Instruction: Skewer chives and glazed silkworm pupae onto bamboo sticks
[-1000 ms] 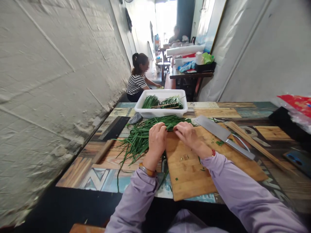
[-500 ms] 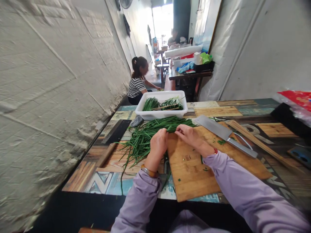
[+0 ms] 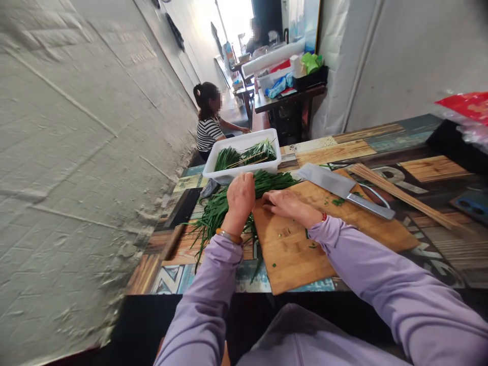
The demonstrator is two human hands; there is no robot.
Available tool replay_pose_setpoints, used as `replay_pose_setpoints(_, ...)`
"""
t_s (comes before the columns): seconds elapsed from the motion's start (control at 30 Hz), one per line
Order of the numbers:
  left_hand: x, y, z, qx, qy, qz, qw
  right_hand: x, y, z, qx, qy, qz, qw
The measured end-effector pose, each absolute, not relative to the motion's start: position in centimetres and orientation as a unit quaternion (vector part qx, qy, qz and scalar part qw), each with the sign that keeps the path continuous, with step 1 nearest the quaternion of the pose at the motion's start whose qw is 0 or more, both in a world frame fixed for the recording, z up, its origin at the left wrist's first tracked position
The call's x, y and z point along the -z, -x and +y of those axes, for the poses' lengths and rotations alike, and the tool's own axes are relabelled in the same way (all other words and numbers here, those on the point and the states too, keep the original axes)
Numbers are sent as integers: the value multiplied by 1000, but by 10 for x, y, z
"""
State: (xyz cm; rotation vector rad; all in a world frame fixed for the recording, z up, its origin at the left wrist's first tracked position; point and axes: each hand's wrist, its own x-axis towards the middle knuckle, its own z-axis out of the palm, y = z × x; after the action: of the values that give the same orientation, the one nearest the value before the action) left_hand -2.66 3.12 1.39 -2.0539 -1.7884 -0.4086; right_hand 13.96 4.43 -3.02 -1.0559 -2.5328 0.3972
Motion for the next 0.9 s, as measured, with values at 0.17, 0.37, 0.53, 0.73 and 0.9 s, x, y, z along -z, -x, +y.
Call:
replay_pose_setpoints(0.17, -3, 20, 61, 48, 792, -592, 143, 32, -140, 45, -114, 381, -899, 181)
replay_pose_setpoints(0.37, -1, 32, 7, 118, 768, -616, 128, 34, -142, 43, -129, 381, -897, 185)
replay_pose_setpoints(0.53, 14, 62, -92, 158, 713, -677, 89, 33, -145, 39, -151, 364, -900, 186)
replay_pose_setpoints(0.73, 74, 91, -205, 241, 575, -780, 49, 40, -150, 36, -112, 409, -891, 162)
replay_pose_setpoints(0.9, 89, 115, -220, 334, 513, -791, 27, 45, -148, 36, -55, 464, -876, 119)
